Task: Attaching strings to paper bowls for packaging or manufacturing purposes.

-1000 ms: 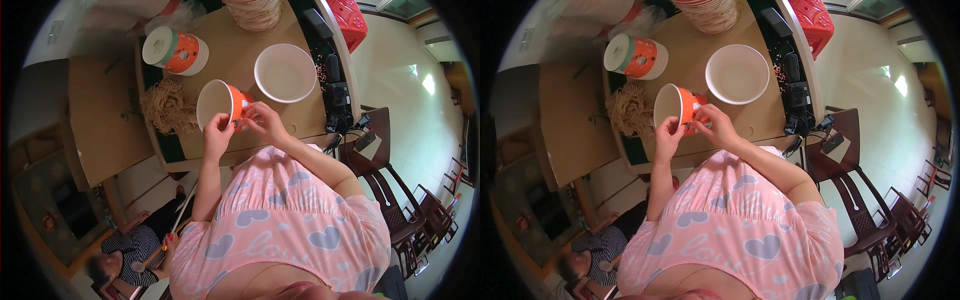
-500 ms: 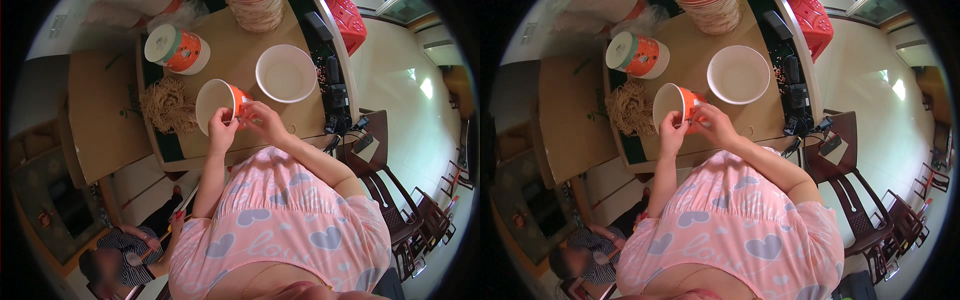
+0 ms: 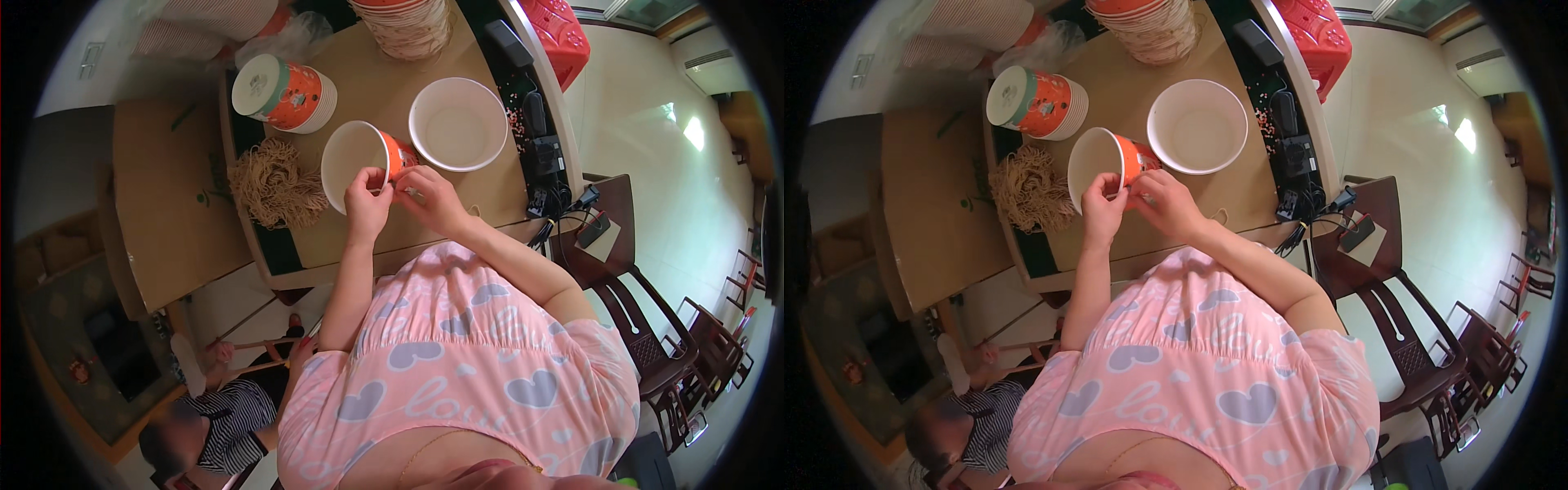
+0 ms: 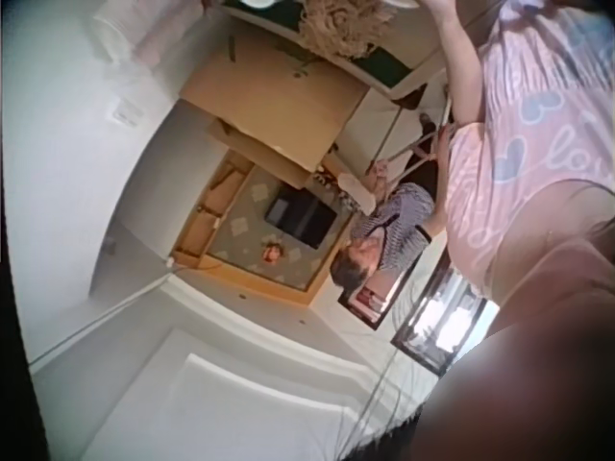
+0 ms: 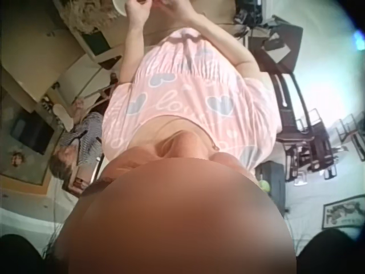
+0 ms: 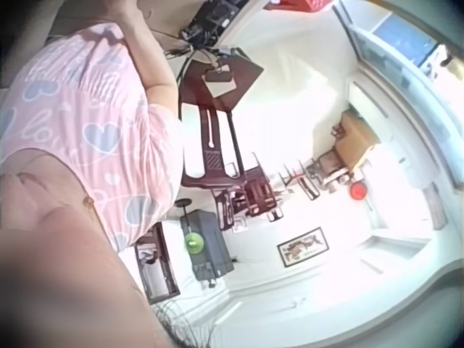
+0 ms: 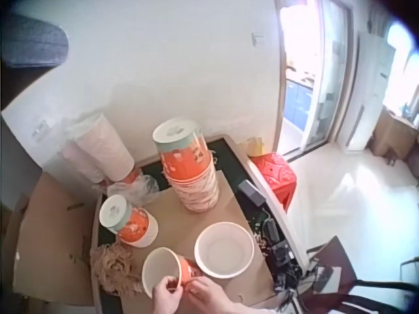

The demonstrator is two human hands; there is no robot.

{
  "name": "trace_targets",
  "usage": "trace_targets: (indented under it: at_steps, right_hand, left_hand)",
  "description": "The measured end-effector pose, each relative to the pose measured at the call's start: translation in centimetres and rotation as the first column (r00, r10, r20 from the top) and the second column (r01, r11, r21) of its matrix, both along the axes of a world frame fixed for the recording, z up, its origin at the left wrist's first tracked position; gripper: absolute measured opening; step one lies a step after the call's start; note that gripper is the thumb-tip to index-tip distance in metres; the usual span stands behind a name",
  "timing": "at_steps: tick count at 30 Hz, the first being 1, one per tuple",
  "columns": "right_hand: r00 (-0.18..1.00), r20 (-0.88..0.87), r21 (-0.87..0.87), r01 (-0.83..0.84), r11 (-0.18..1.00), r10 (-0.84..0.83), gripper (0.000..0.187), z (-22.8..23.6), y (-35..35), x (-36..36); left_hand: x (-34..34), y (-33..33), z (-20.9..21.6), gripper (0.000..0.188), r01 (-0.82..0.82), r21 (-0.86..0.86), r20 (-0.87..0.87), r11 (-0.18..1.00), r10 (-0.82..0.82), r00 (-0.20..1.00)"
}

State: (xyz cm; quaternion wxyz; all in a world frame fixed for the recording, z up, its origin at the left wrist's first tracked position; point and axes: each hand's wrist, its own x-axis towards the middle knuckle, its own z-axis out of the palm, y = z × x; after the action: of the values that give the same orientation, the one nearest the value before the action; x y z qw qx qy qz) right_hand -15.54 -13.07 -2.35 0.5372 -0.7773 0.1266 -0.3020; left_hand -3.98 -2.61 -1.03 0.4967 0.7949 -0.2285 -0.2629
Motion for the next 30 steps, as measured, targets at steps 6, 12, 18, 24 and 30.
trace_targets:
  at_steps: [6, 12, 18, 24, 30]
  right_hand:
    - [0.999, 0.049, -0.022, 0.01, 1.0, -0.009, 0.016, 0.11, -0.16, 0.26]
    - [1.0, 0.016, -0.01, -0.006, 1.0, 0.006, 0.016, 0.11, -0.07, 0.43]
    - [0.998, 0.039, 0.015, 0.038, 0.999, -0.038, 0.016, 0.08, -0.18, 0.68]
    - [0.997, -0.02, 0.215, 0.076, 0.974, -0.073, 0.014, 0.4, -0.36, 0.96]
    - [0.999, 0.037, -0.15, 0.045, 0.988, -0.04, 0.015, -0.31, -0.33, 0.4]
  left_hand:
    - [0.12, -0.15, 0.41, 0.015, -0.001, 0.003, 0.016, 1.0, 0.001, 1.0]
    - [-0.02, -0.19, 0.59, 0.015, 0.003, 0.002, 0.02, 1.0, -0.003, 1.0]
    - [0.03, -0.24, 0.74, 0.015, 0.012, 0.003, 0.044, 1.0, -0.013, 0.999]
    - [-0.3, -0.17, 0.58, 0.014, 0.029, 0.026, 0.014, 0.999, -0.03, 0.999]
    - [-0.23, -0.3, 0.7, 0.013, 0.002, -0.037, -0.004, 0.999, -0.003, 1.0]
